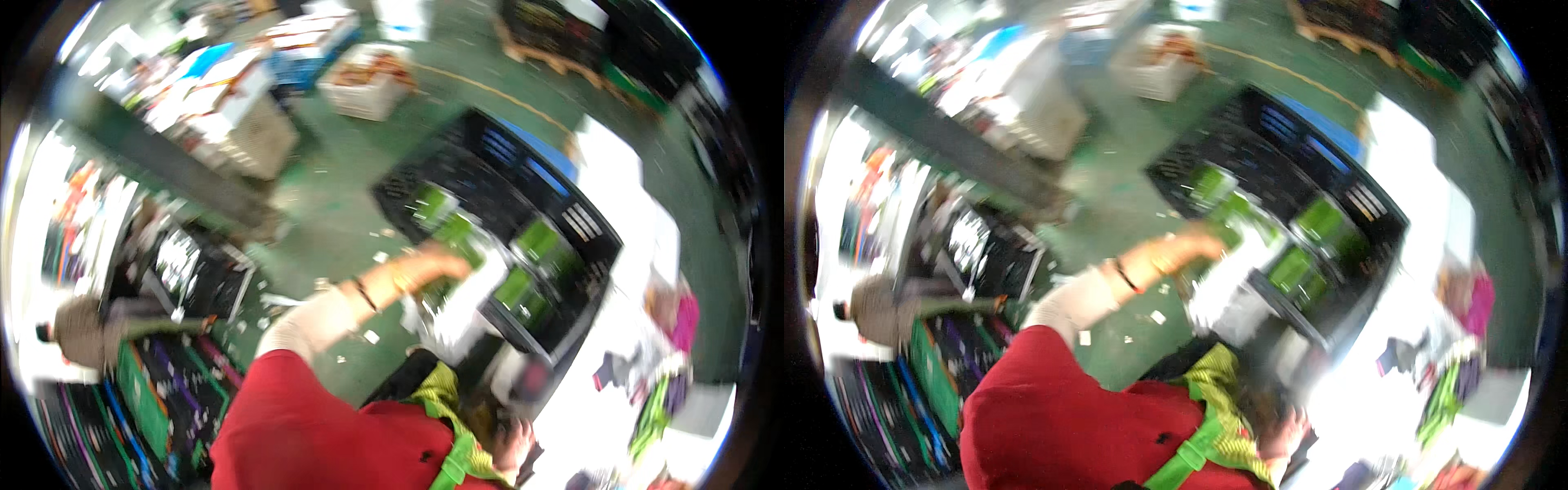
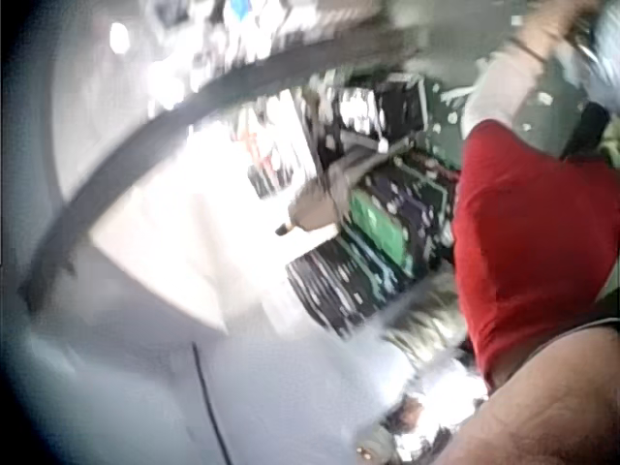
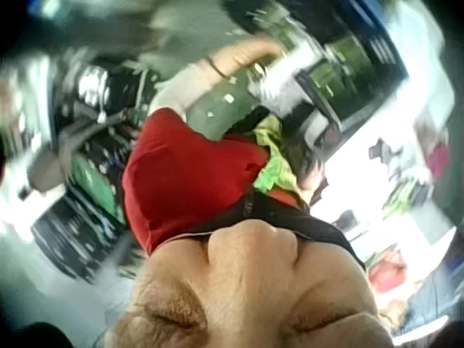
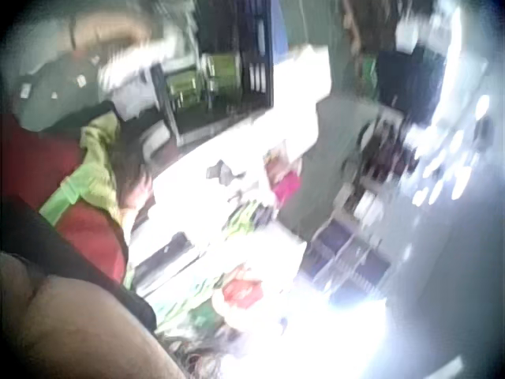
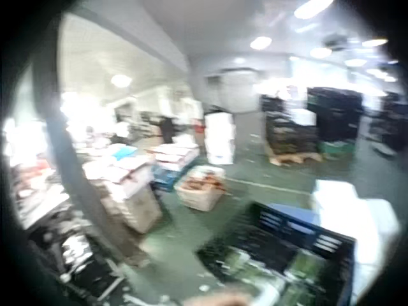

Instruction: The person picks up cucumbers, aligns them on plastic trays, wraps the trays with plastic film using a heat-sealing machine, and stacks the packaged trays inside a plastic crate.

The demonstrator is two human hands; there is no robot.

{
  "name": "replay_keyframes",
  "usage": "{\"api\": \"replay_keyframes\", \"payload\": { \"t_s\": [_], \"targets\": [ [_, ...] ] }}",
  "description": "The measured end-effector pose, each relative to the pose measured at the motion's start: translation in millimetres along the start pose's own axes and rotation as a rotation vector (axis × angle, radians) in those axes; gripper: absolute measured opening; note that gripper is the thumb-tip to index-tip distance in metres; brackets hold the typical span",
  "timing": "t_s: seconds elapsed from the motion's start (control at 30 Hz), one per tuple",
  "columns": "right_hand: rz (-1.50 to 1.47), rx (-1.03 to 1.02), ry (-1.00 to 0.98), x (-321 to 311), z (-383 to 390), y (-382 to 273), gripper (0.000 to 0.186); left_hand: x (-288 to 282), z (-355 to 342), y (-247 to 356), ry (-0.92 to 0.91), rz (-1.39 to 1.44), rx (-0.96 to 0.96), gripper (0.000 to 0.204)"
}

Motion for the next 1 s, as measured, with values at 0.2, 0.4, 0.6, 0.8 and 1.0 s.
{"api": "replay_keyframes", "payload": {
  "t_s": [0.2,0.4,0.6,0.8,1.0],
  "targets": [
    [0.094,0.057,0.091,37,12,12,0.038,-117,-145,3,0.483,0.444,0.175,0.027],
    [0.152,0.049,0.017,59,6,16,0.046,-184,-227,-54,0.77,-0.445,0.115,0.091],
    [0.126,0.071,-0.023,76,8,29,0.053,-165,-294,-108,0.717,-0.695,0.06,0.11],
    [0.104,0.103,-0.067,82,20,28,0.059,-142,-347,-155,0.511,-0.698,-0.001,0.103],
    [0.092,0.118,-0.1,87,30,29,0.066,-132,-381,-201,0.224,-0.923,-0.247,0.117]
  ]
}}
Point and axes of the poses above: each hand's wrist, its own z-axis away from the middle knuckle, its own x-axis out of the palm, y = z × x, the point moved 9 cm from there along -z, towards the middle knuckle, and after that the axes turned 15 degrees about x, right-handed, at the moved point
